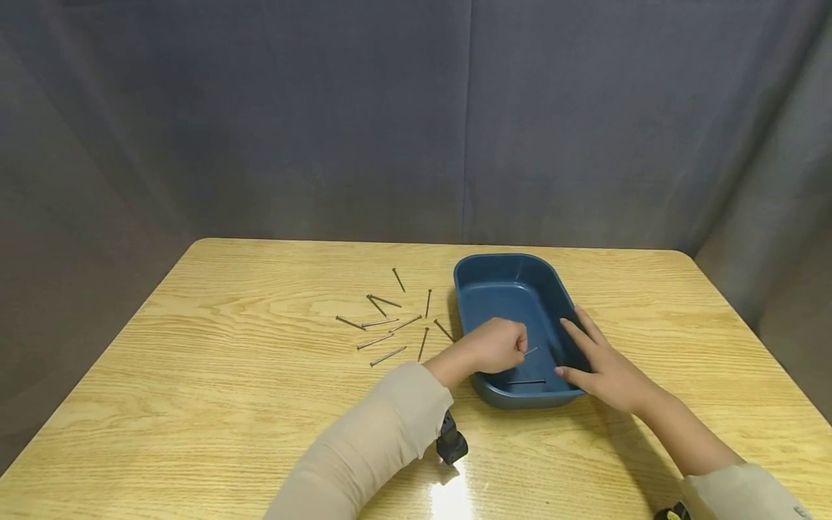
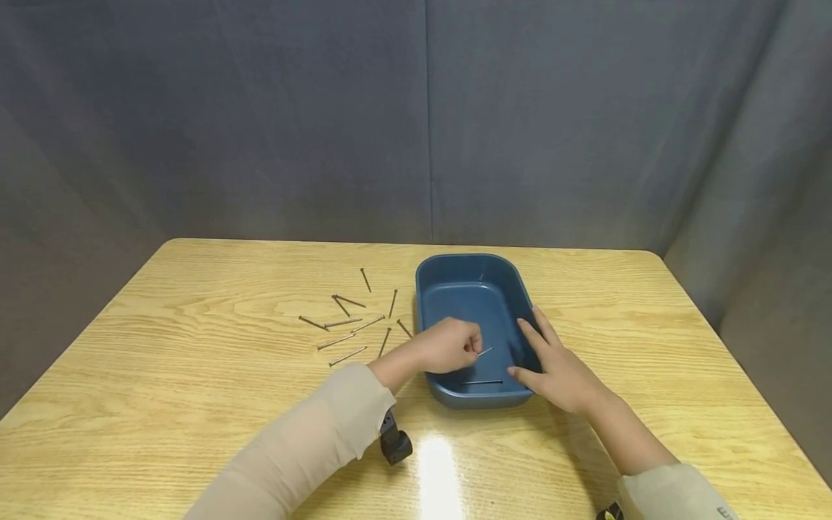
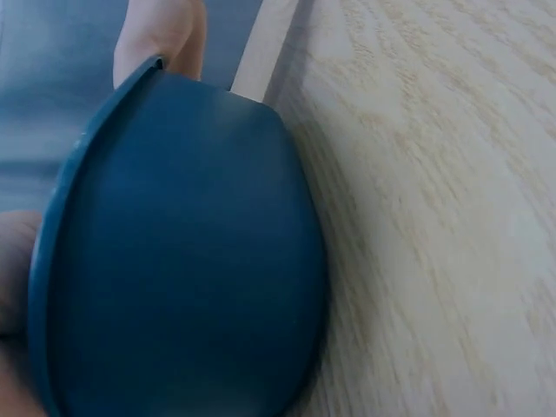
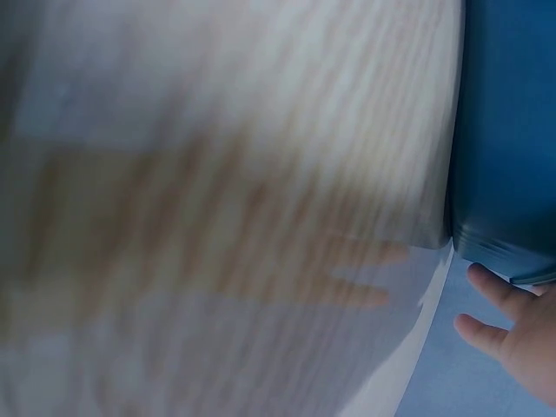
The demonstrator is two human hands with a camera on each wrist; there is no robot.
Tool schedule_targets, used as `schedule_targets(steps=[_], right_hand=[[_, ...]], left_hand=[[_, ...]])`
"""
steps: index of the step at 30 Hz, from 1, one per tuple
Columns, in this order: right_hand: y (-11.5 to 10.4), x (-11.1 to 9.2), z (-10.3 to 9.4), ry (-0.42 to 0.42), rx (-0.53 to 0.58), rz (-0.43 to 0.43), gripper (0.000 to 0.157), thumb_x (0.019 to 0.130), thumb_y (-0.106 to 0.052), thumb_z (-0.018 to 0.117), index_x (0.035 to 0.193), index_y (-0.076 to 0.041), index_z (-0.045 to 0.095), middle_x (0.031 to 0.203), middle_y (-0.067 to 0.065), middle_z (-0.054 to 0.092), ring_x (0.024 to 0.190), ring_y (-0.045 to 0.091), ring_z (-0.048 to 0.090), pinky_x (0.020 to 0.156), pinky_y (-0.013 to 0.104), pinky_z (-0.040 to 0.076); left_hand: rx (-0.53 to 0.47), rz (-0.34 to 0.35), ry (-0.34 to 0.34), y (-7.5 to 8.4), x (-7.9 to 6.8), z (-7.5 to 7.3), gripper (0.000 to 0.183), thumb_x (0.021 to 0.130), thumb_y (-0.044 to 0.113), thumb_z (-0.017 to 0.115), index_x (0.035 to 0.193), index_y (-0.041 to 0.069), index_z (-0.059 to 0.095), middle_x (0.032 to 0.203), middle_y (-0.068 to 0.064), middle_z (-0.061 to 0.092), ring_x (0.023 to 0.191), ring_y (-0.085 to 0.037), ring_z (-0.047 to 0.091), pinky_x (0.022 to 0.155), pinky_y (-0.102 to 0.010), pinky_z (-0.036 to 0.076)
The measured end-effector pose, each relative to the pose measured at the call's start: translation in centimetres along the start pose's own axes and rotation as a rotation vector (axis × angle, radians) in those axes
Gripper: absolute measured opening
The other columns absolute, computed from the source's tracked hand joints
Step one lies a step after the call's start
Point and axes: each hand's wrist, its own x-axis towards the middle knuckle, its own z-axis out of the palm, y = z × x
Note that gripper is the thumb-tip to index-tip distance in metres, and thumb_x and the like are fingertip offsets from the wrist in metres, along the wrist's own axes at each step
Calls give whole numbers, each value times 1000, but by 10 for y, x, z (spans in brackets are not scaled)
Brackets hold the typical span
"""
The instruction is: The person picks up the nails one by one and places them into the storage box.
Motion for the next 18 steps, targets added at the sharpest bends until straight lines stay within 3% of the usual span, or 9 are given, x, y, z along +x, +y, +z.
schedule_targets(steps=[10,18], right_hand=[[1,0,1,1,5,-3,72,85,-34,52,137,-2,14,142,14,-8,121,47,12,83,62,24],[2,1,1,0,2,-2,72,85,-33,51,137,-2,13,142,13,-9,121,47,12,83,62,25]], left_hand=[[152,3,-62,2,7,9,13,84,11,52,72,13,47,65,4,47,57,-7,44,52,-17,32],[216,-5,-82,4,12,11,15,84,14,54,71,13,47,64,4,46,57,-7,43,53,-18,33]])
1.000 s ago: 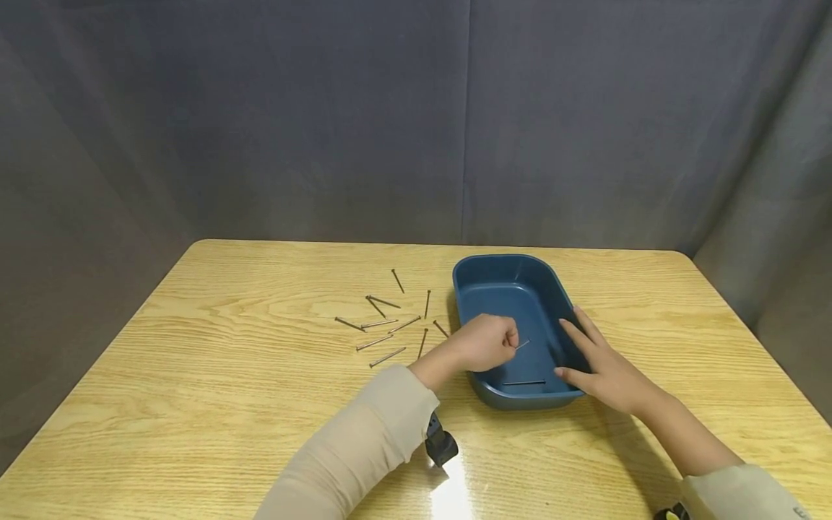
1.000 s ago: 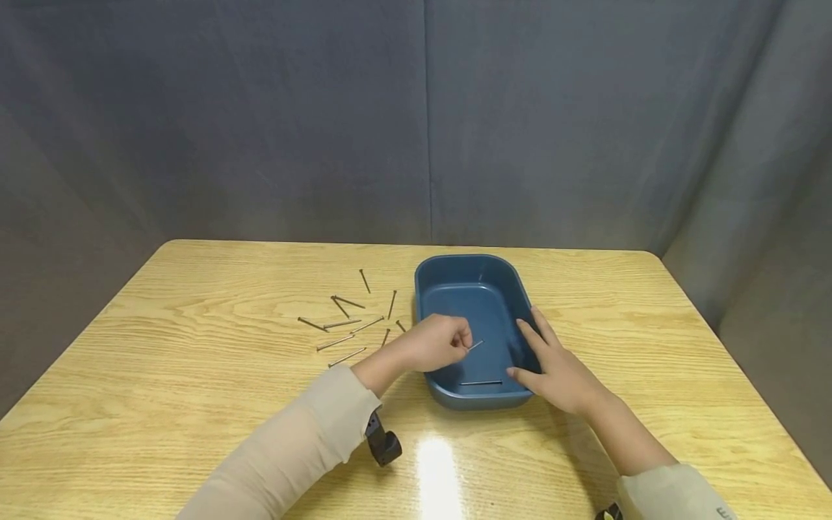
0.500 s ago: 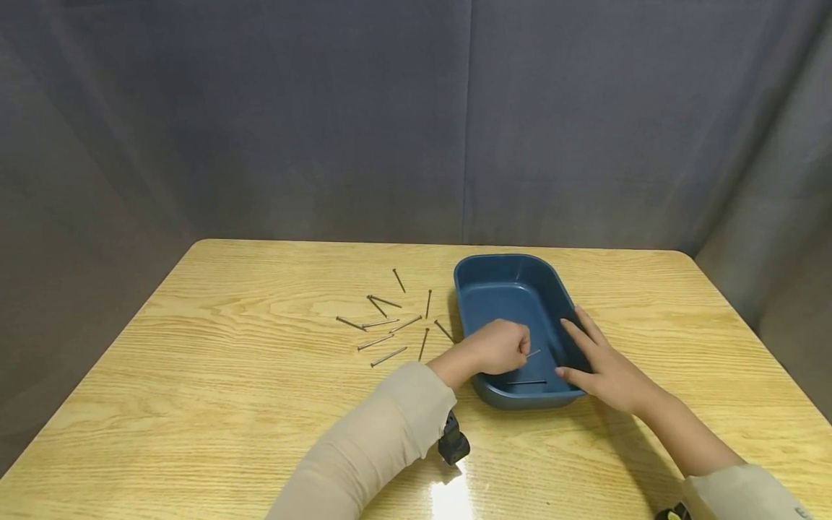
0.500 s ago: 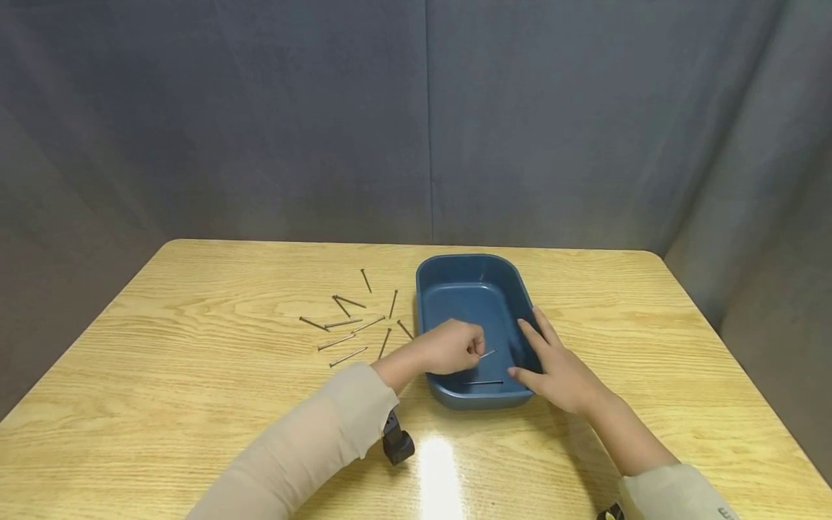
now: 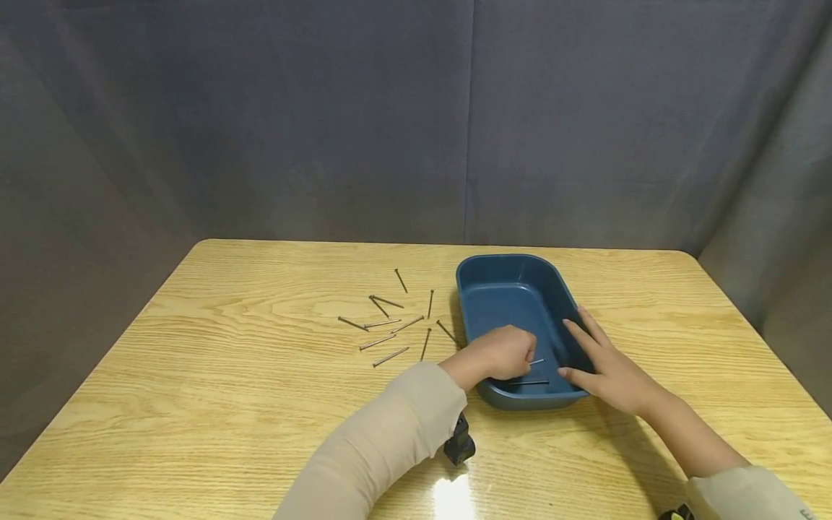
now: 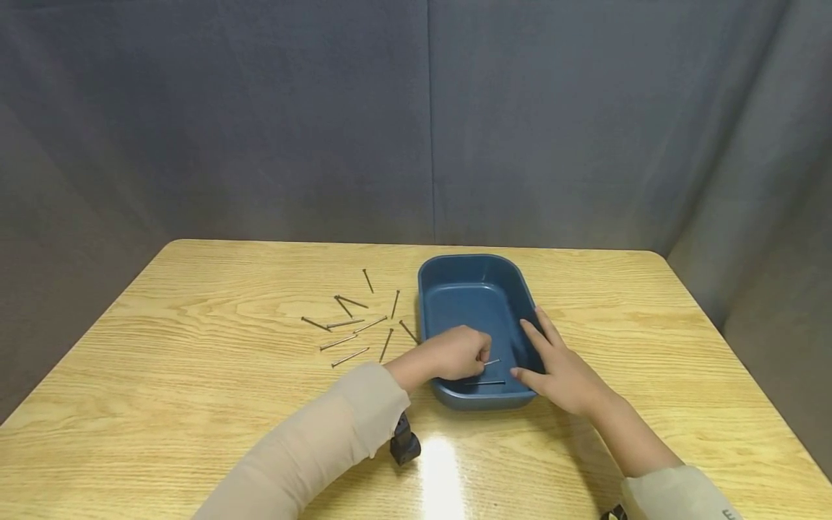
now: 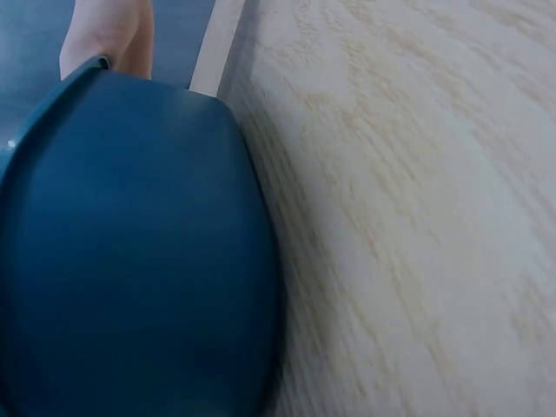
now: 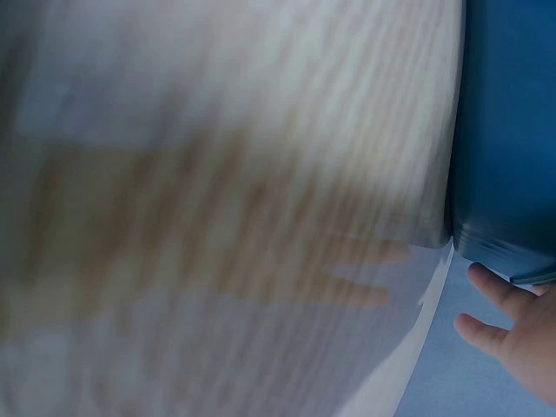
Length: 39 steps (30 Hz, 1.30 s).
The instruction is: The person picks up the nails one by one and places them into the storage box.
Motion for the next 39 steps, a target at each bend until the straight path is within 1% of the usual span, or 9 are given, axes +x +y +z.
schedule_targets(steps=[5,8,12,18,21,24,28,36,39], right_hand=[[0,0,0,0,-2,-5,71,85,-33,52,137,-2,14,142,14,-8,121,47,12,83,61,24],[0,0,0,-1,-2,-5,72,85,-33,52,137,-1,14,142,15,-7,121,47,11,83,61,24],[0,0,1,-1,-3,-4,72,85,-33,52,136,-1,14,141,15,-7,121,47,11,83,61,24],[0,0,2,-5,-3,-4,71,85,-32,52,137,-2,14,142,14,-8,122,46,10,83,62,24],[0,0,2,-6,-1,-4,71,85,-32,52,137,-2,14,142,14,-9,122,46,10,83,62,23],[-1,0,1,-6,-1,-4,71,85,-32,52,137,-1,14,141,15,-8,122,47,9,83,62,23],[-1,1,0,-7,-3,-2,71,85,-33,52,136,-1,14,141,14,-9,122,46,9,83,62,22],[0,1,0,-5,-3,-8,71,85,-33,52,136,-1,14,141,14,-9,122,46,8,83,62,22],[0,1,0,-4,-1,-8,71,85,-33,52,136,-1,14,141,15,-9,122,46,8,83,62,22]], left_hand=[[44,-15,-19,1,3,2,18,84,19,55,68,15,47,62,5,46,56,-7,43,52,-19,34],[62,-18,-29,2,4,3,22,86,19,53,65,15,46,59,5,43,53,-7,40,50,-20,33],[66,-24,-48,4,4,4,25,87,17,50,62,15,44,55,4,39,49,-8,35,47,-20,30],[85,-51,-90,6,6,5,26,87,17,50,62,16,44,55,5,39,50,-8,35,47,-21,30],[105,-66,-104,7,7,7,23,86,18,51,63,17,49,58,6,44,53,-7,39,49,-22,33],[133,-82,-116,9,9,7,15,85,20,54,69,19,54,64,7,50,59,-7,46,53,-23,38],[167,-105,-121,9,12,9,7,84,21,55,77,20,58,71,6,54,65,-8,50,56,-26,41],[191,-147,-132,10,16,13,9,85,20,52,89,22,61,89,7,58,76,-8,53,59,-30,44],[194,-154,-133,10,17,13,11,86,21,52,90,22,61,92,7,58,78,-9,54,61,-31,44]])
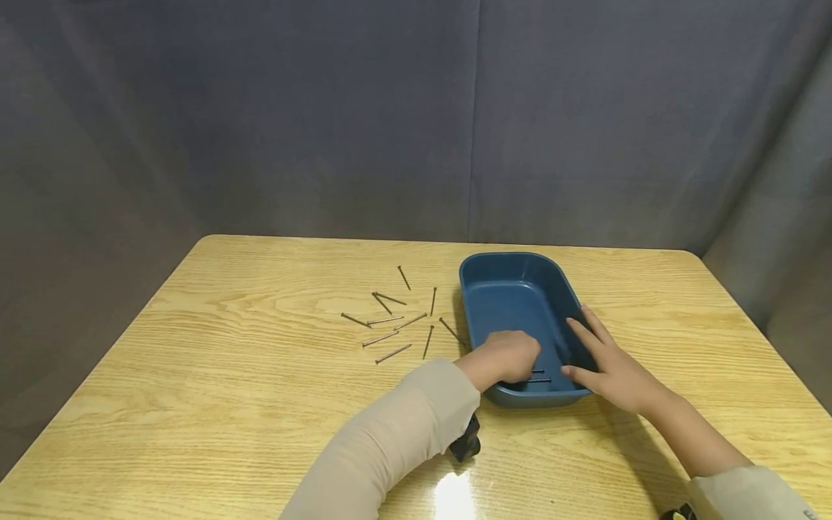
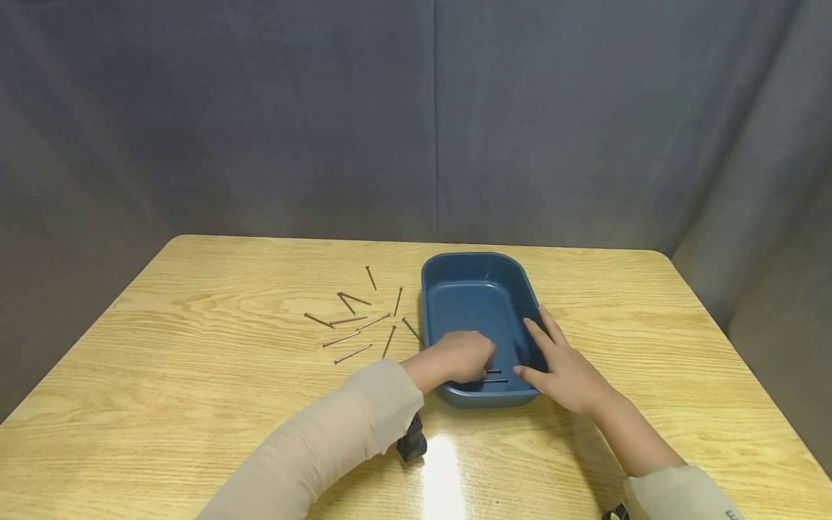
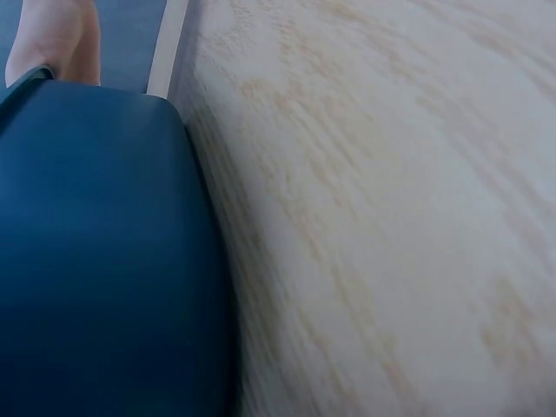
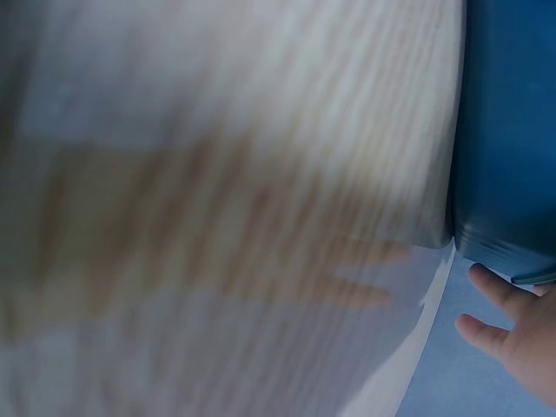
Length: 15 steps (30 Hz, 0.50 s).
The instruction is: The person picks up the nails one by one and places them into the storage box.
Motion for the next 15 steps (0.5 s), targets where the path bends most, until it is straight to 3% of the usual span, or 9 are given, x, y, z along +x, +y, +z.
schedule_targets(steps=[15], right_hand=[[0,0,0,0,3,-3,71,85,-33,52,136,0,14,141,14,-10,122,46,7,83,63,21]], left_hand=[[-34,13,16,-2,-1,-2,8,83,26,56,88,21,61,82,7,57,70,-8,52,58,-29,43]])
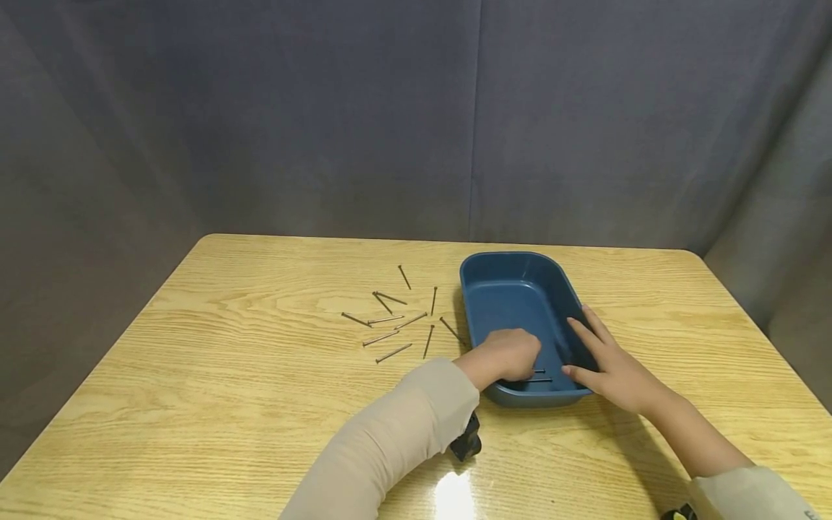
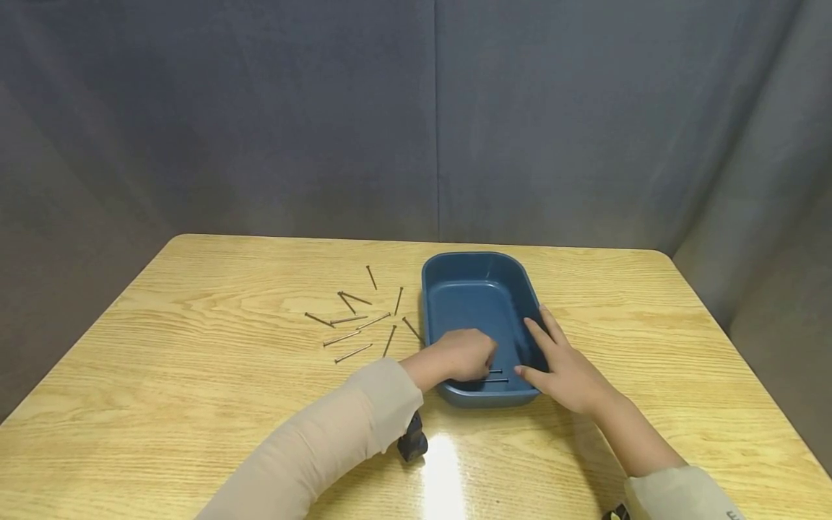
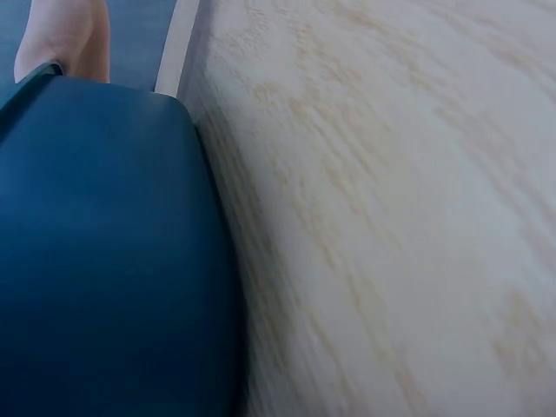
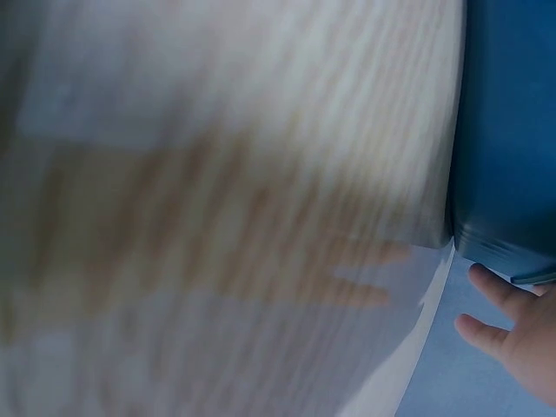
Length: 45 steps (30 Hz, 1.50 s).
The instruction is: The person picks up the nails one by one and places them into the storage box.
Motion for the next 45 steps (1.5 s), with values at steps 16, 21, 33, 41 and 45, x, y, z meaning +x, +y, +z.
schedule_targets(steps=[16,21,33,41,45], right_hand=[[0,0,0,-5,25,6,71,85,-31,52,137,-3,13,142,13,-10,122,46,7,83,63,22],[-2,-1,0,-8,39,7,71,85,-30,52,137,-2,13,141,14,-9,122,47,7,83,64,21],[-3,-2,0,-5,5,15,72,85,-33,51,137,-1,13,142,11,-12,121,48,10,82,63,23],[-2,-2,0,2,1,16,71,85,-33,51,136,-1,14,142,12,-10,121,47,10,83,62,23],[-2,-1,0,5,9,15,71,85,-33,51,136,-1,15,141,15,-8,122,46,8,84,62,21]], left_hand=[[-113,40,107,-3,-8,-5,15,86,23,52,72,18,50,64,5,48,54,-8,43,48,-22,34],[-159,62,145,-6,-16,-8,13,85,21,52,73,18,50,64,6,49,52,-7,42,46,-21,34],[-206,133,264,-18,-37,-11,10,84,17,53,74,17,51,67,8,47,57,-6,42,50,-18,33],[-224,163,312,-21,-50,-13,8,84,19,53,76,17,54,69,10,47,58,-5,44,49,-17,34],[-262,156,339,-26,-56,-13,7,84,19,54,77,16,55,70,9,47,59,-5,44,50,-16,34]])
